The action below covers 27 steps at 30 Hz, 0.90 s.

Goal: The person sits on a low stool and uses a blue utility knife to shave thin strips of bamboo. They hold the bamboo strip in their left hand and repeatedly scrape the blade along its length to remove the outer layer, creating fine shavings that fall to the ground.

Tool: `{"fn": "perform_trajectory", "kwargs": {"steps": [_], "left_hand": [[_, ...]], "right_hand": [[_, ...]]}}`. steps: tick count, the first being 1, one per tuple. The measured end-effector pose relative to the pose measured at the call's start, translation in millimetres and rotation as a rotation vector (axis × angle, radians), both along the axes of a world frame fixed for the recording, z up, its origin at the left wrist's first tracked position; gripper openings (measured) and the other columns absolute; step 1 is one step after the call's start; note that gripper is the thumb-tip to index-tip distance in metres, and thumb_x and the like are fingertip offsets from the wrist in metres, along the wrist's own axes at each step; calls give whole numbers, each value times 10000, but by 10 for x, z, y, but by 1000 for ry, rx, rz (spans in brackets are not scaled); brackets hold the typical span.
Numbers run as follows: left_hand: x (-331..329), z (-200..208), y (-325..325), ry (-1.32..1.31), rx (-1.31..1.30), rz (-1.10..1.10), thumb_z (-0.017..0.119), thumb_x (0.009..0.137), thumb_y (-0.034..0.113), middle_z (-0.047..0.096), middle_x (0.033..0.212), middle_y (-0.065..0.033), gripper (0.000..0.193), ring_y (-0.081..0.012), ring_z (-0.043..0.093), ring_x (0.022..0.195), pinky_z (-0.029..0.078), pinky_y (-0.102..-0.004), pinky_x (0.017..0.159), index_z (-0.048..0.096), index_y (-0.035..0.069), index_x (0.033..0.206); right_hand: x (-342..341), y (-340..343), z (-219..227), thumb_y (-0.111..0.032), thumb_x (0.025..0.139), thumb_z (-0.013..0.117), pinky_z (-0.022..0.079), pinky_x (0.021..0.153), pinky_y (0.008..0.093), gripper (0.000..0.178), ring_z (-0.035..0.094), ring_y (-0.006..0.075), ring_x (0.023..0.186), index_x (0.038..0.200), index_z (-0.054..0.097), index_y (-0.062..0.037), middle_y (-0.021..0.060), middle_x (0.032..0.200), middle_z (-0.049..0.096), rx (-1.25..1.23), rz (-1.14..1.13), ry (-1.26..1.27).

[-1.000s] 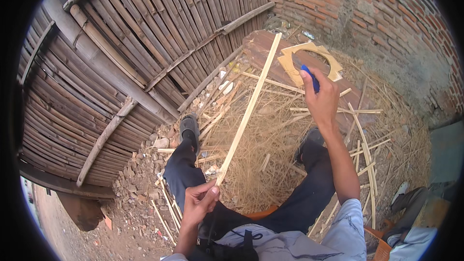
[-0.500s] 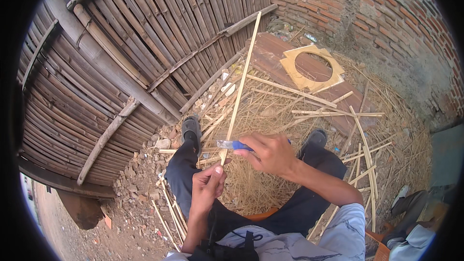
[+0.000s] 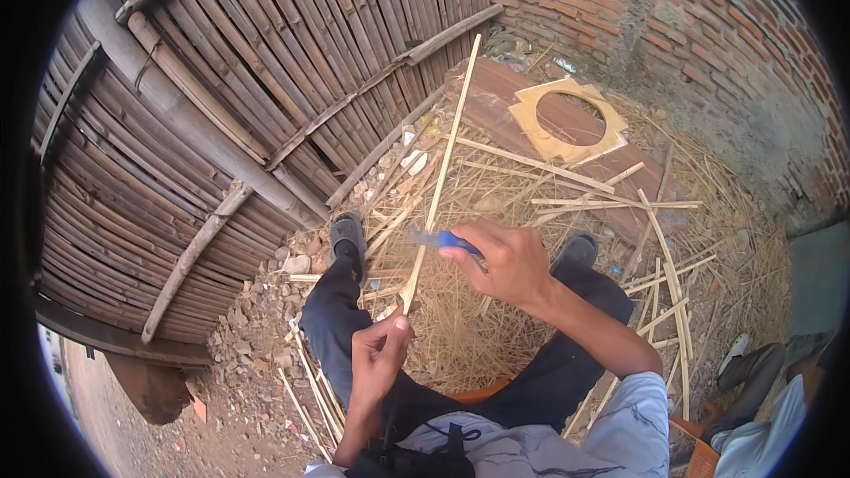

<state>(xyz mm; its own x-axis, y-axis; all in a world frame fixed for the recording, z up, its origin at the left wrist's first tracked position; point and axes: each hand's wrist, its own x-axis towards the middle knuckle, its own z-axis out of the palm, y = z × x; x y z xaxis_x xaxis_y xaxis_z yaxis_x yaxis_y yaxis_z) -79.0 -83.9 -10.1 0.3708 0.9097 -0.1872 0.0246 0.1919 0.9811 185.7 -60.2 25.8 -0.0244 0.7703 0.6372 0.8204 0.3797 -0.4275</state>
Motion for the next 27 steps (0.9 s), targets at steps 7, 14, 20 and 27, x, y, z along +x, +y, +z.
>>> {"fn": "perform_trajectory", "kwargs": {"steps": [7,14,20,27], "left_hand": [[-406,-116,-228,56,-48,-113,630,1133,161,550,818,69,359,-19,408,704,333,-229,609,689,12,1455],[-952,-39,-225,107,-114,-153,651,1125,167,581,800,57,347,-21,433,672,347,-224,578,710,21,1434],[-1177,-85,-230,177,-209,-85,711,1094,185,597,801,66,313,-15,449,670,360,-212,579,750,-1,1342],[-633,-129,-37,135,-11,24,730,1069,119,670,779,15,129,-11,534,592,395,-210,508,673,6,1092]], "right_hand": [[613,304,34,-380,1039,733,561,600,399,352,751,326,681,1105,792,-40,139,852,787,75,-258,23],[1001,472,186,-421,1068,681,523,612,424,381,716,324,629,1118,811,-66,173,753,741,-26,-464,92],[1142,530,106,-430,1078,661,511,642,432,414,672,307,618,1140,794,-43,140,697,700,-191,-520,145],[677,392,-157,-412,1080,664,519,715,401,425,691,261,735,1184,727,-5,145,834,734,-246,-137,379]]}}
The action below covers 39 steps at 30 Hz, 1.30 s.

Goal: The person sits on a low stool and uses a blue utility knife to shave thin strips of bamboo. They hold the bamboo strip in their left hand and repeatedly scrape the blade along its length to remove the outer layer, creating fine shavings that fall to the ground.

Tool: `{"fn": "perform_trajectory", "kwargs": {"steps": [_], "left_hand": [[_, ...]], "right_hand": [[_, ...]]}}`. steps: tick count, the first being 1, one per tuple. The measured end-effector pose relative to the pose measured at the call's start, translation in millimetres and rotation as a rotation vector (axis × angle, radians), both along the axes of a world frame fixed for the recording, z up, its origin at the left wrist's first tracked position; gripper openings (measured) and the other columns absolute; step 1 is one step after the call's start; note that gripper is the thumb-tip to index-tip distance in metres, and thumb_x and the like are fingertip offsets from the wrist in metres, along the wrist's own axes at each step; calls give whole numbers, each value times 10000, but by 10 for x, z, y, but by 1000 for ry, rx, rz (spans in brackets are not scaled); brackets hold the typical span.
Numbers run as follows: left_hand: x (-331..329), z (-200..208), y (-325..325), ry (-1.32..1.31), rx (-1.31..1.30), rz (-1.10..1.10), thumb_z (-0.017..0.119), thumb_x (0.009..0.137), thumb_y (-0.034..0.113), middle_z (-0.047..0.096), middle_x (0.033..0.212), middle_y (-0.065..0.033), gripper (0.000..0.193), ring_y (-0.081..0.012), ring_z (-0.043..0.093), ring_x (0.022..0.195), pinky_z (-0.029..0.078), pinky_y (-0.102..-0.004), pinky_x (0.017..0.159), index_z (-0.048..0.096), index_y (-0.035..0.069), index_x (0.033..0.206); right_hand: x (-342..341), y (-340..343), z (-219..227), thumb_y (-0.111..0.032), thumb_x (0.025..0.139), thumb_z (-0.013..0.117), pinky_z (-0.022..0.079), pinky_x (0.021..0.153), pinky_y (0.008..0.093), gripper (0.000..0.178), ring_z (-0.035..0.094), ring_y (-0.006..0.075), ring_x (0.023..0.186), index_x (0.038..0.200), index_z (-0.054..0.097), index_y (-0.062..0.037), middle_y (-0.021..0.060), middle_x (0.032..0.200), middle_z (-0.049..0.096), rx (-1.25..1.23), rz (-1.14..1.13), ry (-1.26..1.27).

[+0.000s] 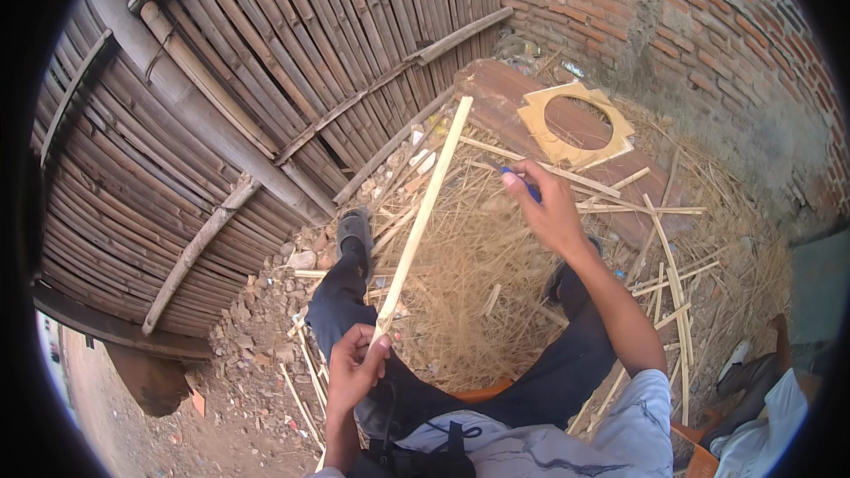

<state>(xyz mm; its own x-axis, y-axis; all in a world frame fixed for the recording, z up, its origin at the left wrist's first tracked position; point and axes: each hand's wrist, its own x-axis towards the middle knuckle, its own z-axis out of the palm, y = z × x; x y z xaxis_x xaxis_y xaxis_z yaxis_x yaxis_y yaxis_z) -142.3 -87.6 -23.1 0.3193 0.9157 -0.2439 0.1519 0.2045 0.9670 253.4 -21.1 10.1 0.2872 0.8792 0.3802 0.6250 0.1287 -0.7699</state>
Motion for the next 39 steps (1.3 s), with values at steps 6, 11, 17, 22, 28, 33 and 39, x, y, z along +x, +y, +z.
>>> {"fn": "perform_trajectory", "kwargs": {"steps": [6,11,17,22,28,33,39], "left_hand": [[533,112,160,-167,39,3,687,1083,96,659,709,-18,192,-33,511,479,362,-222,428,618,7,1239],[700,288,222,-96,137,31,717,1068,101,666,688,-10,197,-40,529,473,377,-232,427,643,0,1220],[804,263,241,71,357,115,806,1005,127,702,690,-36,214,-35,588,615,438,-254,555,716,-9,1143],[880,307,247,98,447,118,822,998,153,685,662,-50,213,-41,542,609,431,-266,556,723,-2,1106],[925,409,247,175,455,103,812,1008,130,681,676,-2,196,-9,530,604,405,-234,529,703,-25,1060],[922,333,265,142,449,109,806,1015,146,652,653,11,195,0,492,587,368,-232,518,698,-16,1031],[841,257,137,144,314,68,782,1040,185,615,644,46,215,6,450,580,331,-224,516,694,-10,1020]], "right_hand": [[-583,-294,236,-419,1061,690,538,713,380,437,709,258,747,1210,709,-9,139,890,742,-73,284,-1],[-732,-396,69,-347,1014,764,596,675,390,348,766,302,767,1152,741,-29,131,968,778,202,351,-217],[-823,-418,87,-327,911,863,524,515,358,324,704,245,598,1042,776,-43,76,791,727,338,354,-412],[-841,-435,76,-342,898,869,523,508,355,331,705,243,590,1030,782,-52,69,780,725,352,346,-427],[-887,-460,87,-324,908,859,540,522,356,307,714,246,602,1055,783,-65,68,792,727,346,343,-435],[-888,-488,122,-317,947,827,565,554,373,281,726,263,631,1086,780,-77,74,839,745,292,310,-436],[-565,-296,194,-319,964,823,555,553,380,295,734,257,645,1054,780,-42,97,855,770,298,84,-360]]}}
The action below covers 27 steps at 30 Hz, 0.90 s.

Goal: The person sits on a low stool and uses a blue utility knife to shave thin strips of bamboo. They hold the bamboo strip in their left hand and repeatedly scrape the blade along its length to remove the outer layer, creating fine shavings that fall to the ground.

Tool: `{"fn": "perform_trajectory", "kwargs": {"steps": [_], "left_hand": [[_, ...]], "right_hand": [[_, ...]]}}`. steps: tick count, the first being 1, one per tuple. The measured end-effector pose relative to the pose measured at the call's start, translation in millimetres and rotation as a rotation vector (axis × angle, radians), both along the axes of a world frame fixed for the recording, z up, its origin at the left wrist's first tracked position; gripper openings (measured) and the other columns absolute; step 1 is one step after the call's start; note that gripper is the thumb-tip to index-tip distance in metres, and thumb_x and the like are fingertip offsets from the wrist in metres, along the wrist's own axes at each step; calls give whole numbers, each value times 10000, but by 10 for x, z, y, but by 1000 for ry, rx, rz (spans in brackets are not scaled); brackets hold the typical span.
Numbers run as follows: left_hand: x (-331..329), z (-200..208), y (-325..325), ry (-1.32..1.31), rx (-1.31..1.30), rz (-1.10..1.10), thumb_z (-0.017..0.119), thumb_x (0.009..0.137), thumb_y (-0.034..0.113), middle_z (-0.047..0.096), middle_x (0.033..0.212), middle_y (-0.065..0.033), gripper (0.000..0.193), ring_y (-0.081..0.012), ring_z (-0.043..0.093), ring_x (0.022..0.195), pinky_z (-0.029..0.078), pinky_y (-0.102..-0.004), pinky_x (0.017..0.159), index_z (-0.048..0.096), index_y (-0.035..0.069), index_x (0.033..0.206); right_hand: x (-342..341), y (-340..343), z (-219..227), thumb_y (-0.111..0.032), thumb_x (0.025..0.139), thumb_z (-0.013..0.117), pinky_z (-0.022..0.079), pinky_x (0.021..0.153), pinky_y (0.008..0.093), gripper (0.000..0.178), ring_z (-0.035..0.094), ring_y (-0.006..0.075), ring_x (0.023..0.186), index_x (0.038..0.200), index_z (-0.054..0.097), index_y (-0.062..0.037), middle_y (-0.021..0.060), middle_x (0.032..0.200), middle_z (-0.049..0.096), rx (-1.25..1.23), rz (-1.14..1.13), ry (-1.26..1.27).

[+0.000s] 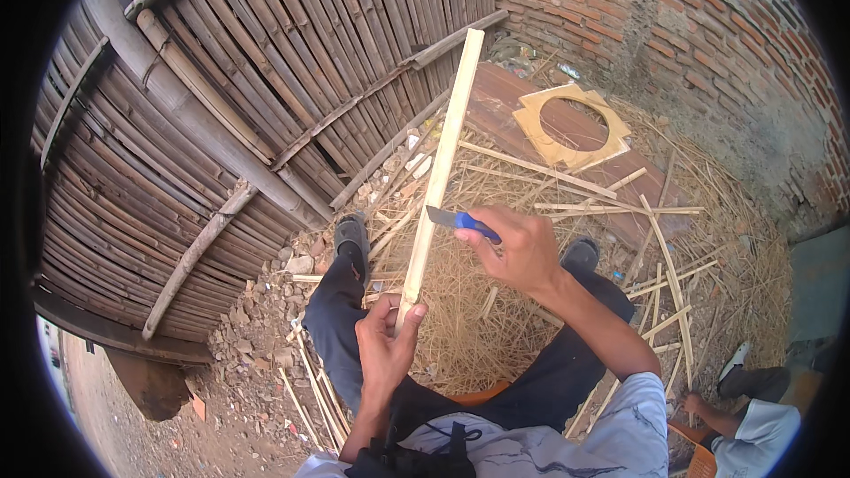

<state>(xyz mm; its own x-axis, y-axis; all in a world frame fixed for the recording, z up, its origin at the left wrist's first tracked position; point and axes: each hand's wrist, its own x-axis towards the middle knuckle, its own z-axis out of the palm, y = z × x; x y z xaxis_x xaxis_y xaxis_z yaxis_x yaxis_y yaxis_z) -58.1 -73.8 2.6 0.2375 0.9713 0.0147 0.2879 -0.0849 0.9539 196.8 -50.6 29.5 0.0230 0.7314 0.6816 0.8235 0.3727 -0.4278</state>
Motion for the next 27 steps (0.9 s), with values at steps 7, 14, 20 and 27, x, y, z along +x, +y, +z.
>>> {"fn": "perform_trajectory", "kwargs": {"steps": [7,14,20,27], "left_hand": [[-34,-30,65,-40,-79,-63,762,1056,229,579,605,2,230,-52,473,556,368,-295,515,710,6,1031],[119,13,173,-24,53,-14,768,1050,220,603,634,-43,235,-75,483,585,399,-310,541,723,1,1124],[151,-60,257,-120,-8,-24,763,1056,213,602,677,1,245,-50,463,640,384,-283,570,724,-9,1152],[83,-35,157,-114,-129,-37,736,1079,219,583,702,53,239,-32,461,651,353,-263,565,740,-14,1131]], "right_hand": [[-134,-95,-142,-316,962,822,567,561,377,281,742,269,654,1082,774,-66,86,861,768,16,145,-22],[-333,-152,-118,-291,923,854,571,559,362,285,759,269,668,1057,788,-48,101,878,786,-52,216,-21],[-327,-102,-117,-275,947,817,588,583,380,238,766,281,707,1098,781,-95,69,917,797,-94,196,5],[-237,-71,-82,-285,916,862,571,563,354,285,766,268,679,1044,794,-40,99,888,794,-49,143,-7]]}}
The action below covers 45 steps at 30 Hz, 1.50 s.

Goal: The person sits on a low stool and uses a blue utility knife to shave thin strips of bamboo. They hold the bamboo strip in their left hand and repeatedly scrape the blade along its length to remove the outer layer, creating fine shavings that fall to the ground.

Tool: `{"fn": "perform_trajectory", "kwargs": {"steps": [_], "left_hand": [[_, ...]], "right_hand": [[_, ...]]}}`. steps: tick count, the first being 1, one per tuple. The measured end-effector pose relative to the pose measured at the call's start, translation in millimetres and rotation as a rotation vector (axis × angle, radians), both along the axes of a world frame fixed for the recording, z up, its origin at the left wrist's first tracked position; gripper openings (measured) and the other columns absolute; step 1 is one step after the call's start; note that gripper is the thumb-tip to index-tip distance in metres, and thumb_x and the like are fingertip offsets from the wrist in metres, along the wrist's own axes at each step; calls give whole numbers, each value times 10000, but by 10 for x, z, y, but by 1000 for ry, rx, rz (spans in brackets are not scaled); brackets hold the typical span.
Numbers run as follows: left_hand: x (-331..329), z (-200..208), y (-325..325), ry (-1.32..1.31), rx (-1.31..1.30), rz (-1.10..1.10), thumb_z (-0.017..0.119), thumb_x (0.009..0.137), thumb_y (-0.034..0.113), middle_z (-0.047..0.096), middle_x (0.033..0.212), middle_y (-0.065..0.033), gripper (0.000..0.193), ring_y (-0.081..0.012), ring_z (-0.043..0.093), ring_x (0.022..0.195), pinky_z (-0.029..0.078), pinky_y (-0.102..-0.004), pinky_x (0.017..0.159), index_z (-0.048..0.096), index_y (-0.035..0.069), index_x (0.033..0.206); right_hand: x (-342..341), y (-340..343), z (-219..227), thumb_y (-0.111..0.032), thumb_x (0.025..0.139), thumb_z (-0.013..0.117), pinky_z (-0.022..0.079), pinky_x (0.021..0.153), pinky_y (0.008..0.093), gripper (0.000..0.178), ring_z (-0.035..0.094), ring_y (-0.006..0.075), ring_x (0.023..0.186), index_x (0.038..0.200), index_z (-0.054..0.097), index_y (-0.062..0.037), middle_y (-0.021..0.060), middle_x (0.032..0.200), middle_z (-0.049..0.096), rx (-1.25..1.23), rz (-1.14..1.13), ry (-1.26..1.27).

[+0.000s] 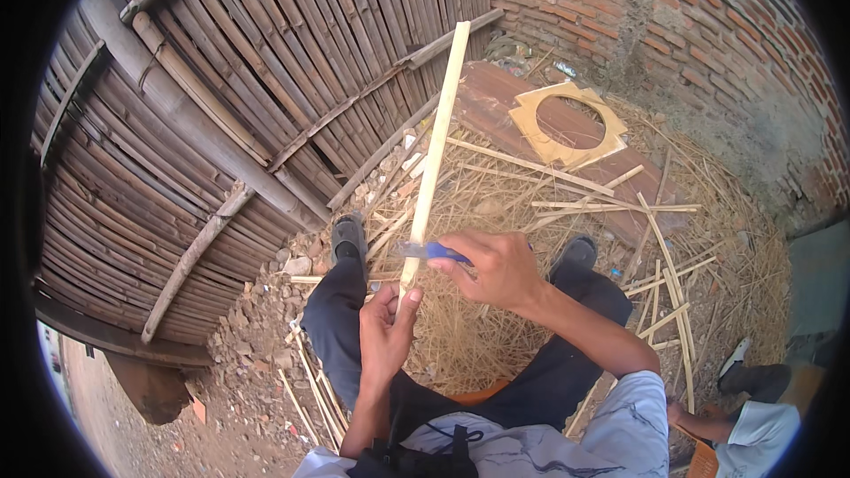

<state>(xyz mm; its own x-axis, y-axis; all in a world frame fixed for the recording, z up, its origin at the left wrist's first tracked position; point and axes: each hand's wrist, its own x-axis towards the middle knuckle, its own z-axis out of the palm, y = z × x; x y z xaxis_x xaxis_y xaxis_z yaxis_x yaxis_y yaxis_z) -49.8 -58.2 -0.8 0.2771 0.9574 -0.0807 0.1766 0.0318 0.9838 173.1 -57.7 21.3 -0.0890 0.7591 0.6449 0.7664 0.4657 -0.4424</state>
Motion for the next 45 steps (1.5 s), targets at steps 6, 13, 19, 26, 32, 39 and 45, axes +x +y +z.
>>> {"fn": "perform_trajectory", "kwargs": {"steps": [6,13,19,26,32,39,45], "left_hand": [[-102,-89,-38,-37,10,7,741,1076,231,575,697,56,252,-23,450,649,340,-260,554,743,-17,1117],[-286,-122,-146,14,-4,-45,734,1078,214,535,647,54,226,-15,401,610,293,-270,521,748,-11,1093],[-471,-223,-230,-28,-27,-62,727,1086,221,504,657,93,233,-1,351,605,247,-259,518,742,-11,1070],[-812,-266,-493,0,-183,-106,727,1090,222,486,670,121,224,11,320,612,208,-251,528,738,1,1055],[-1178,-237,-637,-18,-327,-220,678,1119,218,522,667,105,212,23,356,558,228,-227,497,680,24,1035],[-1492,-310,-677,122,-326,-206,748,1074,202,598,680,63,195,3,444,556,303,-218,499,718,10,1068],[-1007,-37,-380,218,-116,25,784,1041,226,715,702,-8,230,-52,603,563,457,-273,511,743,0,1058]], "right_hand": [[-41,-28,14,-329,943,830,569,558,375,264,751,259,662,1059,784,-96,65,874,782,-47,-3,-58],[114,61,35,-310,932,846,551,538,365,266,738,254,640,1034,786,-72,75,852,775,29,-68,-33],[219,129,16,-327,959,830,558,547,360,284,743,239,641,1051,790,-62,86,872,788,50,-100,-26],[629,356,149,-371,1000,782,579,628,393,347,769,310,696,1089,812,-37,155,887,805,-4,-294,52],[964,517,131,-380,1017,754,559,633,382,332,747,313,668,1115,815,-69,160,840,789,-12,-445,39],[1701,521,195,-427,1047,689,525,667,401,421,706,267,687,1135,812,-34,170,808,767,-93,-675,174],[1141,354,53,-447,1047,702,542,737,381,466,721,225,780,1148,783,1,151,822,739,-577,-401,5]]}}
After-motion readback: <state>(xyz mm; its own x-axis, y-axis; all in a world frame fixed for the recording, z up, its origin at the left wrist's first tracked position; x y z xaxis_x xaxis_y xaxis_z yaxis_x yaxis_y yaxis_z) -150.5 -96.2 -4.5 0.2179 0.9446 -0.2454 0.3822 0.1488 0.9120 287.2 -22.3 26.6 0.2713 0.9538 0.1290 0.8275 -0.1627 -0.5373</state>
